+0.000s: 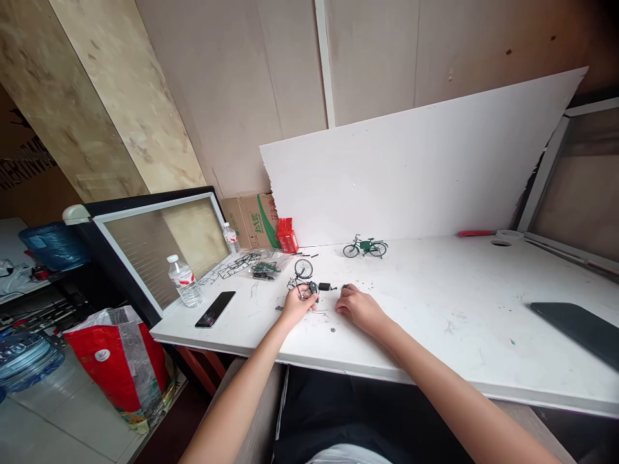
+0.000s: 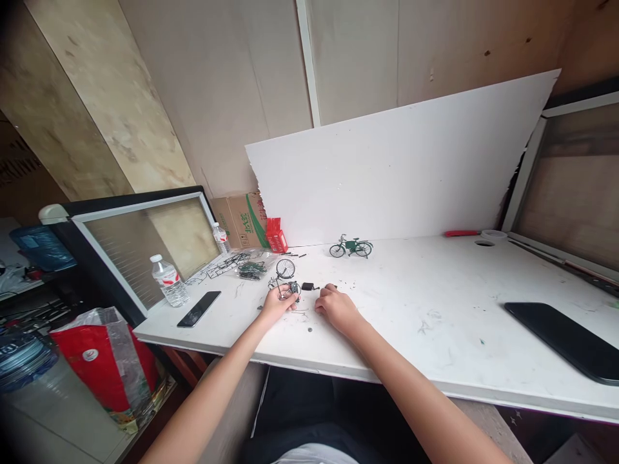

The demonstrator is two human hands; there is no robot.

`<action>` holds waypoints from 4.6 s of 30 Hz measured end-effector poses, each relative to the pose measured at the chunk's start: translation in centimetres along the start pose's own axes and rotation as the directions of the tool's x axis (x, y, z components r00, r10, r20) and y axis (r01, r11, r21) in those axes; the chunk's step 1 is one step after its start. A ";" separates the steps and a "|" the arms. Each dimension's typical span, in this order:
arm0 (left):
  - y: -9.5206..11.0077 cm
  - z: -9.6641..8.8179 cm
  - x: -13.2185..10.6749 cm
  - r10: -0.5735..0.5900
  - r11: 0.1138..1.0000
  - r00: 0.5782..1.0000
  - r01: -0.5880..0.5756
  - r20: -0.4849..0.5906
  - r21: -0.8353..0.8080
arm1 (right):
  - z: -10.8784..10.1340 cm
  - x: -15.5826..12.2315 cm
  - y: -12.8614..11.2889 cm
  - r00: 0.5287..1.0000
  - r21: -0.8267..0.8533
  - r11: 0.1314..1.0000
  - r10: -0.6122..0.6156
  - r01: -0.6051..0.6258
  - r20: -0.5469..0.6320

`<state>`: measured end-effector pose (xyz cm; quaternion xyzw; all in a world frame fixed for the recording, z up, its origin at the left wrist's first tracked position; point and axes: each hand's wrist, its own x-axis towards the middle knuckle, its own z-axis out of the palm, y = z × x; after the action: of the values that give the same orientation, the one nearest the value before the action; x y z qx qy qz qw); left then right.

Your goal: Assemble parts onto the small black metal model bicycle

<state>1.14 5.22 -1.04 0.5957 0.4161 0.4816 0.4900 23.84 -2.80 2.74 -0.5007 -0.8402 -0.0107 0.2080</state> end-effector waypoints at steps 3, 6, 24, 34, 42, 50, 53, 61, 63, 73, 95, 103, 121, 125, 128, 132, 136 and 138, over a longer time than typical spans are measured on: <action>0.0 0.0 0.0 -0.013 1.000 1.000 0.013 -0.015 -0.014 | 0.2 0.1 -0.3 1.000 -0.055 0.998 -0.021 0.021 0.003; -0.1 0.0 0.0 -0.007 1.000 1.000 0.007 -0.003 -0.014 | 0.3 0.1 -0.5 1.000 -0.077 0.997 -0.009 0.009 -0.006; 2.4 -0.3 -3.3 -0.090 0.995 0.993 0.093 0.079 -0.034 | 0.9 0.4 -1.0 0.994 -0.271 0.957 -0.109 0.104 -0.002; 2.2 -0.4 -3.4 -0.106 0.993 0.990 0.110 0.099 -0.042 | 1.7 0.3 -1.1 0.996 -0.380 0.922 -0.089 0.082 -0.001; 1.6 -0.5 -3.0 -0.148 0.984 0.984 0.157 0.100 -0.080 | 2.4 0.1 -0.6 0.993 -0.348 0.935 -0.101 0.071 -0.069; 3.0 -0.2 -4.3 -0.133 0.975 0.961 0.171 0.244 -0.143 | 1.0 0.3 -1.2 0.946 0.197 0.973 -0.054 0.123 -0.320; 4.1 0.5 -5.1 -0.144 0.947 0.942 0.220 0.304 -0.233 | 0.8 0.5 -2.0 0.923 0.393 0.912 0.041 0.122 -0.383; 5.2 1.9 -6.0 -0.198 0.904 0.890 0.327 0.410 -0.275 | 1.7 0.5 -2.3 0.950 0.663 0.748 0.199 0.011 -0.240; 5.3 1.9 -6.0 -0.200 0.903 0.888 0.331 0.414 -0.273 | 1.7 0.4 -2.2 0.956 0.689 0.724 0.212 -0.013 -0.204; 5.2 1.4 -5.9 -0.195 0.886 0.867 0.356 0.459 -0.296 | 1.3 0.2 -2.5 0.966 0.679 0.735 0.172 0.007 -0.195; 5.4 1.8 -6.7 -0.157 0.887 0.898 0.312 0.412 -0.341 | 2.3 0.2 -1.7 0.952 0.707 0.708 0.218 -0.002 -0.215; 5.2 2.0 -6.9 -0.142 0.877 0.883 0.322 0.447 -0.358 | 2.1 0.0 -2.0 0.953 0.700 0.714 0.215 -0.004 -0.213; 4.4 1.7 -6.8 -0.203 0.877 0.897 0.345 0.392 -0.336 | 2.4 -0.3 -1.2 0.904 0.666 0.738 0.353 -0.109 -0.242; 4.6 1.7 -6.9 -0.214 0.870 0.902 0.351 0.376 -0.347 | 2.5 -0.2 -1.2 0.914 0.660 0.745 0.329 -0.096 -0.239; 4.4 1.6 -6.9 -0.214 0.881 0.903 0.343 0.372 -0.325 | 2.6 -0.2 -1.0 0.923 0.642 0.764 0.286 -0.058 -0.258; 3.9 1.6 -6.8 -0.189 0.895 0.911 0.313 0.368 -0.316 | 2.9 -0.2 -0.8 0.933 0.596 0.803 0.222 -0.010 -0.284; 3.4 1.6 -6.6 -0.186 0.896 0.914 0.308 0.360 -0.321 | 3.2 -0.2 -0.7 0.945 0.591 0.807 0.188 0.007 -0.268; 3.2 1.7 -6.5 -0.185 0.895 0.919 0.303 0.349 -0.326 | 3.3 -0.2 -0.7 0.952 0.592 0.806 0.172 0.011 -0.252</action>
<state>1.60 -1.96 0.94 0.5016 0.3073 0.3866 0.7103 22.19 -2.59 -0.24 -0.4403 -0.7396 0.1838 0.4747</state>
